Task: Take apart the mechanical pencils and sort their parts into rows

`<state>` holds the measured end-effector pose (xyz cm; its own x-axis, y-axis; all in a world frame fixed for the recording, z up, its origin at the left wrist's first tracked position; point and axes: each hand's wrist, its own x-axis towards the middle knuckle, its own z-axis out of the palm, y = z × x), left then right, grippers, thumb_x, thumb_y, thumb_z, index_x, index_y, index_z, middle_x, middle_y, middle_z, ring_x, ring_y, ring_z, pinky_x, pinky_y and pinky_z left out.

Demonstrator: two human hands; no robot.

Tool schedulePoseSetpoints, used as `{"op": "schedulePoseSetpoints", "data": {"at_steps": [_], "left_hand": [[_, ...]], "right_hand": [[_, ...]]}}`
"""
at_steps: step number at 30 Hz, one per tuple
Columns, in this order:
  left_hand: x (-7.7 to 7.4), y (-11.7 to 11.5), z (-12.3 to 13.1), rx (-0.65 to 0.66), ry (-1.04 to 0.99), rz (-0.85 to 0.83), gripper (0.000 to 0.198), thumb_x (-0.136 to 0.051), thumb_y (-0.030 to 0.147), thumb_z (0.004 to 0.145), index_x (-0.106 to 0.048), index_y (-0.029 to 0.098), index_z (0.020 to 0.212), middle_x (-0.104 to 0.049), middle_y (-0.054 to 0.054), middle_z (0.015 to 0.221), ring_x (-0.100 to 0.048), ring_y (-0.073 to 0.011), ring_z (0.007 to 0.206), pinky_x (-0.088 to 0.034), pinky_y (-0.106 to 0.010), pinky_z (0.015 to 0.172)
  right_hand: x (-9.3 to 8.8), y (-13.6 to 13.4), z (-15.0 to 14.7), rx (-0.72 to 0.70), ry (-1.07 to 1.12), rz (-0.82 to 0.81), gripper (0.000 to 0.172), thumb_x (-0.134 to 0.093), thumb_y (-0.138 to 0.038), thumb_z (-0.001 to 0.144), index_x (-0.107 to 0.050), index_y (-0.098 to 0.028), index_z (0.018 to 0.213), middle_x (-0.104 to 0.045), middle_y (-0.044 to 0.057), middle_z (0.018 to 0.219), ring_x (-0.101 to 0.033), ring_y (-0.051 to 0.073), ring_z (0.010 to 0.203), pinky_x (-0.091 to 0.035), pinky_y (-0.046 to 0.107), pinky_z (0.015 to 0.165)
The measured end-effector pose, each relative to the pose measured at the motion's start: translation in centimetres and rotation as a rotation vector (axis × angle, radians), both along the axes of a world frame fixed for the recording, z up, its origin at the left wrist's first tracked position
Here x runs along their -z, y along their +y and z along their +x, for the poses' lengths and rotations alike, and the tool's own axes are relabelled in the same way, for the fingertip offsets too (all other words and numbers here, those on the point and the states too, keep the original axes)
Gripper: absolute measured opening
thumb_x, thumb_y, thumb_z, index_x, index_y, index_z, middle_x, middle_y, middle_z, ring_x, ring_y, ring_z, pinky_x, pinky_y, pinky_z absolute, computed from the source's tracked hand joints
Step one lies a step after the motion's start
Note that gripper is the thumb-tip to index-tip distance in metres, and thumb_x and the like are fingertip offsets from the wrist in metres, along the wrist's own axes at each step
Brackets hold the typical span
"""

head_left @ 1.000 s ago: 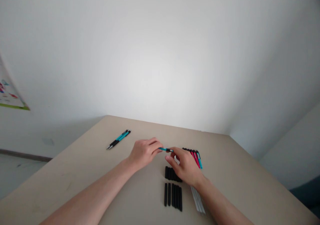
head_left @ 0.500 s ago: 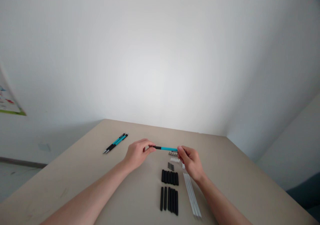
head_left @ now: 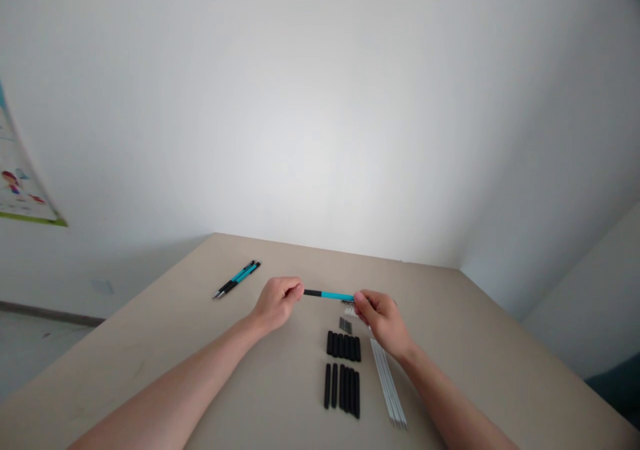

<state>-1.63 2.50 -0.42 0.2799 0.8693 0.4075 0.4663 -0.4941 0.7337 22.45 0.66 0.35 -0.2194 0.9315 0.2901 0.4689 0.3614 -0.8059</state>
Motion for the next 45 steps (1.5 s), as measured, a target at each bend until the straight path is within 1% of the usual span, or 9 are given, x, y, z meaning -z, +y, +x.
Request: {"op": "schedulePoseSetpoints", "data": {"at_steps": [6, 11, 14, 18, 23, 27, 32, 39, 45], "left_hand": [[0.0, -0.2, 0.3, -0.039, -0.112, -0.091, 0.045, -0.033, 0.044, 0.089, -0.027, 0.021, 0.05, -0.026, 0.005, 0.046, -0.027, -0.01, 0.044, -0.02, -0.025, 0.045], [-0.1, -0.2, 0.6, -0.018, -0.145, -0.136, 0.05, -0.034, 0.048, 0.091, -0.04, 0.019, 0.051, -0.039, 0.003, 0.047, -0.036, -0.0106, 0.046, -0.027, -0.023, 0.048], [-0.4, -0.4, 0.8, 0.056, -0.131, -0.163, 0.047, -0.039, 0.051, 0.089, -0.05, 0.017, 0.058, -0.045, 0.003, 0.052, -0.036, -0.0099, 0.047, -0.027, -0.021, 0.048], [-0.6, -1.4, 1.6, 0.182, -0.083, -0.238, 0.04, -0.049, 0.049, 0.085, -0.06, 0.014, 0.069, -0.037, 0.006, 0.049, -0.028, -0.0083, 0.044, -0.021, -0.02, 0.044], [-0.4, -2.6, 2.9, 0.362, -0.053, -0.353, 0.033, -0.054, 0.041, 0.085, -0.06, 0.014, 0.068, -0.035, 0.006, 0.051, -0.028, -0.0084, 0.047, -0.018, -0.022, 0.045], [-0.5, -3.0, 3.5, 0.42, -0.196, -0.412, 0.035, -0.06, 0.043, 0.081, -0.055, 0.014, 0.063, -0.032, 0.006, 0.054, -0.027, -0.008, 0.049, -0.019, -0.022, 0.046], [-0.6, -2.9, 3.5, 0.34, -0.46, -0.45, 0.038, -0.062, 0.05, 0.079, -0.064, 0.012, 0.073, -0.037, 0.006, 0.056, -0.026, -0.0065, 0.045, -0.018, -0.021, 0.043], [-1.1, -2.9, 3.6, 0.363, -0.548, -0.393, 0.037, -0.066, 0.044, 0.079, -0.064, 0.013, 0.06, -0.056, -0.001, 0.063, -0.037, -0.0064, 0.044, -0.024, -0.021, 0.043], [-0.1, -2.2, 3.1, 0.267, -0.602, -0.488, 0.038, -0.069, 0.043, 0.077, -0.067, 0.012, 0.099, -0.047, 0.006, 0.049, -0.032, -0.0053, 0.039, -0.025, -0.019, 0.041]], "right_hand": [[0.2, -0.4, 0.0, 0.006, -0.154, 0.15, 0.041, -0.041, -0.044, 0.092, -0.06, -0.016, 0.069, -0.046, -0.003, 0.053, -0.04, 0.011, 0.051, -0.027, 0.022, 0.05], [0.2, -0.3, 0.0, 0.041, -0.059, 0.096, 0.046, -0.042, -0.049, 0.09, -0.056, -0.016, 0.062, -0.038, -0.004, 0.05, -0.035, 0.01, 0.048, -0.024, 0.023, 0.047], [0.3, 0.0, -0.2, 0.099, 0.143, 0.014, 0.045, -0.047, -0.055, 0.087, -0.054, -0.016, 0.063, -0.039, -0.005, 0.05, -0.032, 0.009, 0.046, -0.023, 0.022, 0.044], [0.5, 0.2, -0.9, 0.125, 0.365, -0.074, 0.045, -0.053, -0.058, 0.082, -0.05, -0.017, 0.062, -0.039, -0.006, 0.05, -0.027, 0.007, 0.042, -0.021, 0.021, 0.041], [0.6, -0.9, -2.5, -0.021, 0.293, -0.078, 0.038, -0.055, -0.051, 0.084, -0.062, -0.015, 0.077, -0.049, -0.001, 0.061, -0.037, 0.008, 0.049, -0.026, 0.02, 0.044], [0.4, -1.9, -3.4, -0.094, 0.276, -0.071, 0.038, -0.05, -0.051, 0.088, -0.064, -0.015, 0.09, -0.05, 0.0, 0.066, -0.041, 0.01, 0.056, -0.029, 0.021, 0.047], [0.1, -2.3, -3.4, -0.173, 0.303, -0.18, 0.045, -0.043, -0.056, 0.09, -0.057, -0.015, 0.077, -0.044, -0.002, 0.062, -0.031, 0.007, 0.05, -0.023, 0.021, 0.043], [0.0, -2.4, -4.1, -0.279, 0.393, -0.349, 0.055, -0.045, -0.067, 0.083, -0.058, -0.014, 0.071, -0.044, -0.004, 0.053, -0.025, 0.005, 0.041, -0.017, 0.02, 0.039], [0.5, -1.8, -3.8, -0.216, 0.352, -0.341, 0.052, -0.047, -0.063, 0.084, -0.057, -0.015, 0.068, -0.047, -0.004, 0.05, -0.029, 0.005, 0.04, -0.019, 0.02, 0.039]]}}
